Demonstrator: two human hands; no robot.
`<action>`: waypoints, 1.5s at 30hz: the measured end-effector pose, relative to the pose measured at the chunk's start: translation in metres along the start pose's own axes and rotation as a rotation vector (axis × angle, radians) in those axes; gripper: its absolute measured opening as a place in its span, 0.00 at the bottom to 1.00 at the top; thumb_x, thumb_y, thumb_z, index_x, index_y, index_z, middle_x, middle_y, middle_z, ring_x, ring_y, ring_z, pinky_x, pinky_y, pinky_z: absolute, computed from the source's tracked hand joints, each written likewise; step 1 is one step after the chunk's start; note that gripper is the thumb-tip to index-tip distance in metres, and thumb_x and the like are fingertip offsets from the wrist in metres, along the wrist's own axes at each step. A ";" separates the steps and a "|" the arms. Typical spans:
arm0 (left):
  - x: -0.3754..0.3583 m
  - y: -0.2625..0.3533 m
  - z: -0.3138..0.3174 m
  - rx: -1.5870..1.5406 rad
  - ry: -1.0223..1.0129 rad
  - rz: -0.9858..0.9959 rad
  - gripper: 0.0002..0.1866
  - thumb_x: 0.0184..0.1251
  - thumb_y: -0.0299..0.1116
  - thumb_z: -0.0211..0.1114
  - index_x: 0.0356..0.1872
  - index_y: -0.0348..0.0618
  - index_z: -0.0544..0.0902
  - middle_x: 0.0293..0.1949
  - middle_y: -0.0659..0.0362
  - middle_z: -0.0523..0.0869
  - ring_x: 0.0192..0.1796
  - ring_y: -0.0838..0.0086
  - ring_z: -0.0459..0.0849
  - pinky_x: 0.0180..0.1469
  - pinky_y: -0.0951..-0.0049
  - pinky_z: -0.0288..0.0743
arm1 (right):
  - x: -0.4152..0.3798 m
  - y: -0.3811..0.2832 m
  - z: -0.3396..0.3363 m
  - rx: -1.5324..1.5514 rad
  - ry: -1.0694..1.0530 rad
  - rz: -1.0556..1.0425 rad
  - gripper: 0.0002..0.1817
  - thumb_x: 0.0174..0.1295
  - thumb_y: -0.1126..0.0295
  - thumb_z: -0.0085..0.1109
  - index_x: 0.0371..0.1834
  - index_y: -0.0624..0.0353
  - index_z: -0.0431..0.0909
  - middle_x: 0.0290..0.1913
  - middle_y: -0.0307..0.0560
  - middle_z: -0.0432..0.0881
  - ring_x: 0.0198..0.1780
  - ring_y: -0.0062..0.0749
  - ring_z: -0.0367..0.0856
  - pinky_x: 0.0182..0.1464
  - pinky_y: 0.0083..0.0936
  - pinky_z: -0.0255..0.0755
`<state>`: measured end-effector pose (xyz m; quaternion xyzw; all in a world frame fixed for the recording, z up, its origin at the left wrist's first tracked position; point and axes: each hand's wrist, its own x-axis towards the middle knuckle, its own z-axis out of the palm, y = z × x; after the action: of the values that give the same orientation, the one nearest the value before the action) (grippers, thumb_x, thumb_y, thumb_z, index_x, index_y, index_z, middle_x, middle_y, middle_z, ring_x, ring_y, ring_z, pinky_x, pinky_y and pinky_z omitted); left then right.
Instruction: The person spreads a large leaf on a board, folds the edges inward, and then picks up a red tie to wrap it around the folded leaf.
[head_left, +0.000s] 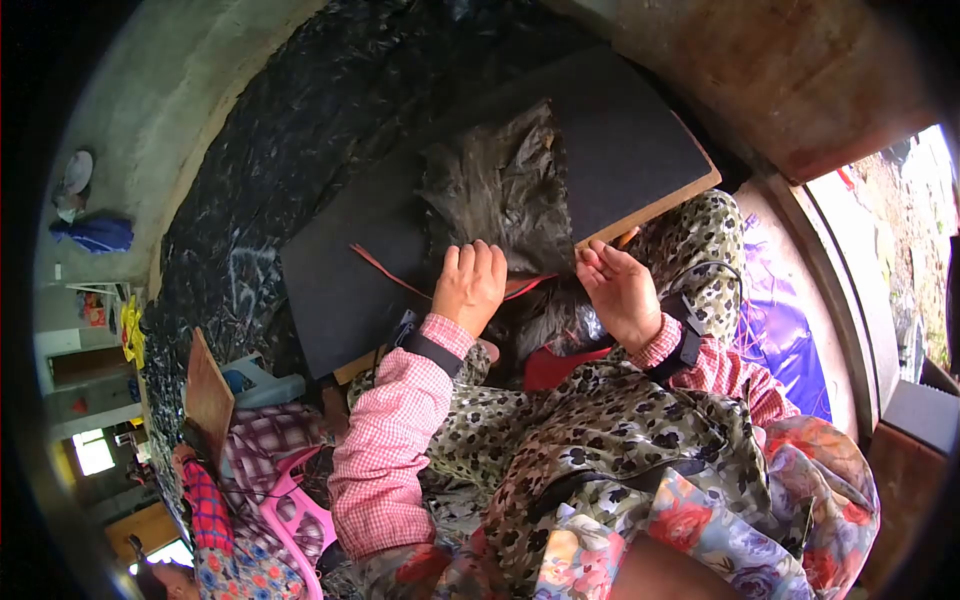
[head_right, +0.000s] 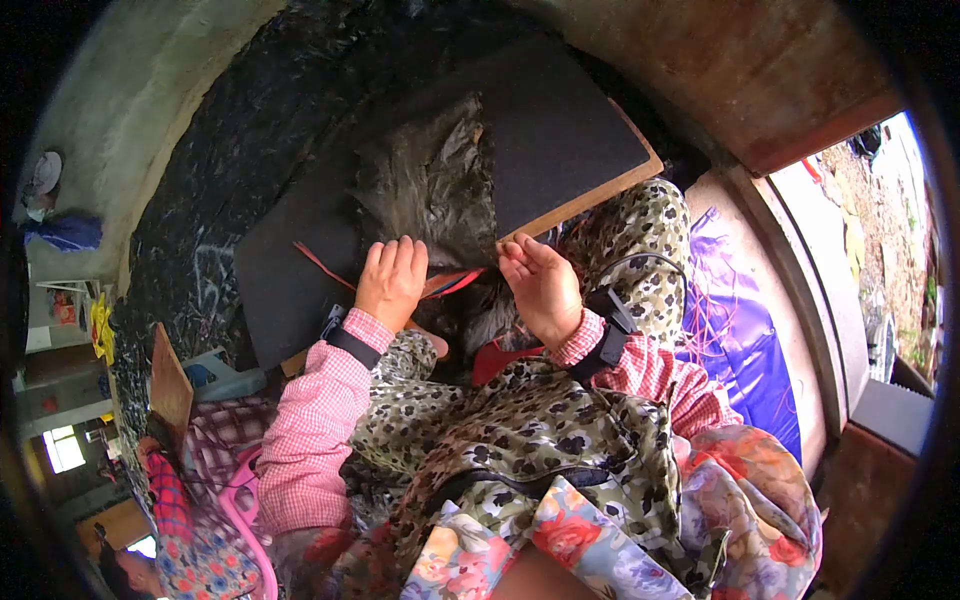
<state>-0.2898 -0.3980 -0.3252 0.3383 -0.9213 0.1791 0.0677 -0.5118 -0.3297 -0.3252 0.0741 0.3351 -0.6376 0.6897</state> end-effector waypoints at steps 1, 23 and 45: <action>0.002 -0.002 -0.003 -0.080 0.034 -0.024 0.12 0.59 0.31 0.55 0.43 0.38 0.77 0.41 0.54 0.80 0.43 0.66 0.78 0.49 0.63 0.70 | -0.001 0.000 0.001 -0.007 -0.019 -0.004 0.09 0.70 0.70 0.47 0.45 0.64 0.72 0.39 0.42 0.77 0.52 0.32 0.76 0.61 0.26 0.69; 0.038 -0.056 -0.069 -0.764 -0.127 -0.659 0.13 0.54 0.31 0.62 0.41 0.43 0.84 0.36 0.44 0.85 0.41 0.49 0.83 0.47 0.57 0.77 | 0.070 0.004 0.044 -0.023 0.059 -0.273 0.15 0.67 0.70 0.52 0.53 0.67 0.72 0.44 0.45 0.78 0.47 0.31 0.76 0.56 0.25 0.71; 0.006 -0.010 -0.044 -0.705 0.094 -0.493 0.11 0.55 0.21 0.63 0.40 0.37 0.79 0.33 0.51 0.85 0.36 0.57 0.83 0.44 0.59 0.75 | 0.030 0.024 0.073 -2.249 -0.768 -1.442 0.21 0.48 0.64 0.63 0.47 0.59 0.78 0.40 0.47 0.78 0.46 0.40 0.77 0.50 0.35 0.69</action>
<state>-0.2877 -0.3924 -0.2801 0.4957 -0.8138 -0.1529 0.2619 -0.4632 -0.3890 -0.2935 -0.8798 0.4180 -0.2203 -0.0514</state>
